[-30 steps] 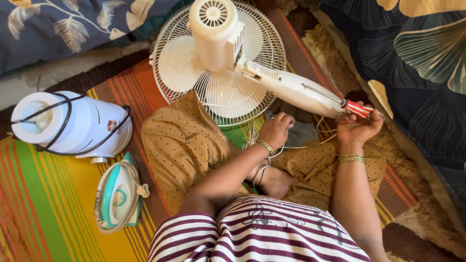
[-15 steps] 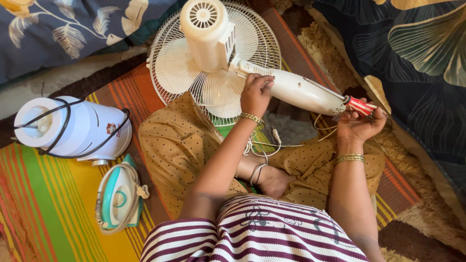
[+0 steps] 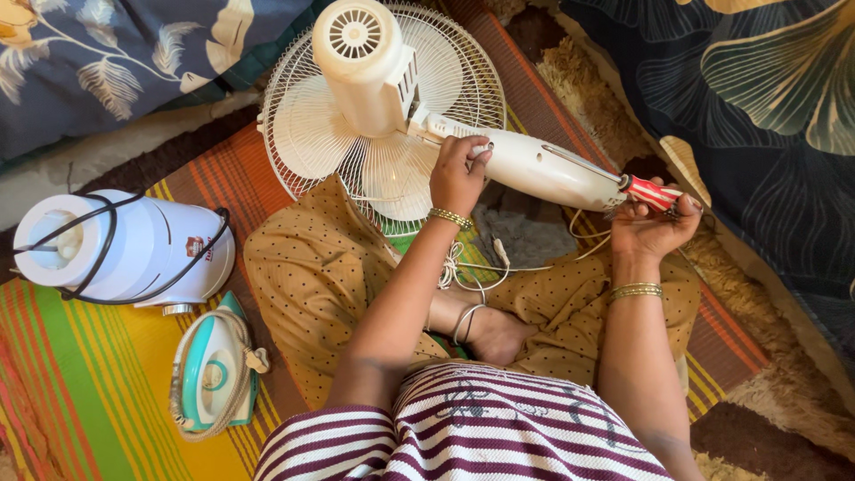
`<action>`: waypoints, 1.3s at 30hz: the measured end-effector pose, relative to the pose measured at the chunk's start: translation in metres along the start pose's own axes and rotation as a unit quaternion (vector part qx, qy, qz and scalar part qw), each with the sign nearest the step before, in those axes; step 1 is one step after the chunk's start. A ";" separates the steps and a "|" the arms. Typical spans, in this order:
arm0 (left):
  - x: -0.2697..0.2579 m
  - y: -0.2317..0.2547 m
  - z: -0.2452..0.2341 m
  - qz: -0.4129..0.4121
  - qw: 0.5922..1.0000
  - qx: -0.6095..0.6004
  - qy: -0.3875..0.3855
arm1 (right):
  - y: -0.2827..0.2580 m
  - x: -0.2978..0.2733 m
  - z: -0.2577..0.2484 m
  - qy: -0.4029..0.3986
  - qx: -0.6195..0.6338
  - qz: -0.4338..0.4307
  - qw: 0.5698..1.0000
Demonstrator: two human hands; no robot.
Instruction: The person uses a screwdriver to remove screws from the back of a white table fan. They then detach the fan head from the stand, remove a small plastic cap, and reattach the fan head to the stand, securing it with the cap.
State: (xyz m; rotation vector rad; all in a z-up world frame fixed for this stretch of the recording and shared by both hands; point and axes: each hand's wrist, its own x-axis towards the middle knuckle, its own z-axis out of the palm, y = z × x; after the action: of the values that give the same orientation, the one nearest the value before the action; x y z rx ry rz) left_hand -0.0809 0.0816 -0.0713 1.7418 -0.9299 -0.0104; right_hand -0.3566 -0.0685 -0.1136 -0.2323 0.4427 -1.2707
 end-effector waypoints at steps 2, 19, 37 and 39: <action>0.000 -0.003 0.000 -0.011 1.000 0.000 -0.001 | 0.000 0.000 0.000 0.003 0.002 -0.004 1.000; -0.053 -0.062 0.028 -0.383 0.809 -0.442 -0.062 | 0.009 -0.085 0.074 -0.258 -0.210 -0.179 0.926; -0.029 -0.067 0.025 -0.332 0.805 -0.491 -0.031 | 0.064 -0.157 0.135 -0.358 -0.584 -0.388 0.617; -0.028 -0.068 0.028 -0.329 0.790 -0.516 -0.023 | 0.064 -0.159 0.139 -0.354 -0.598 -0.389 0.605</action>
State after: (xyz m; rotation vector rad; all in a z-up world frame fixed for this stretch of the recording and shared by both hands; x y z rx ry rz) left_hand -0.0739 0.0814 -0.1493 0.9130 -0.1696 -0.8667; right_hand -0.2757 0.0917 0.0146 -2.2242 0.4315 -1.3537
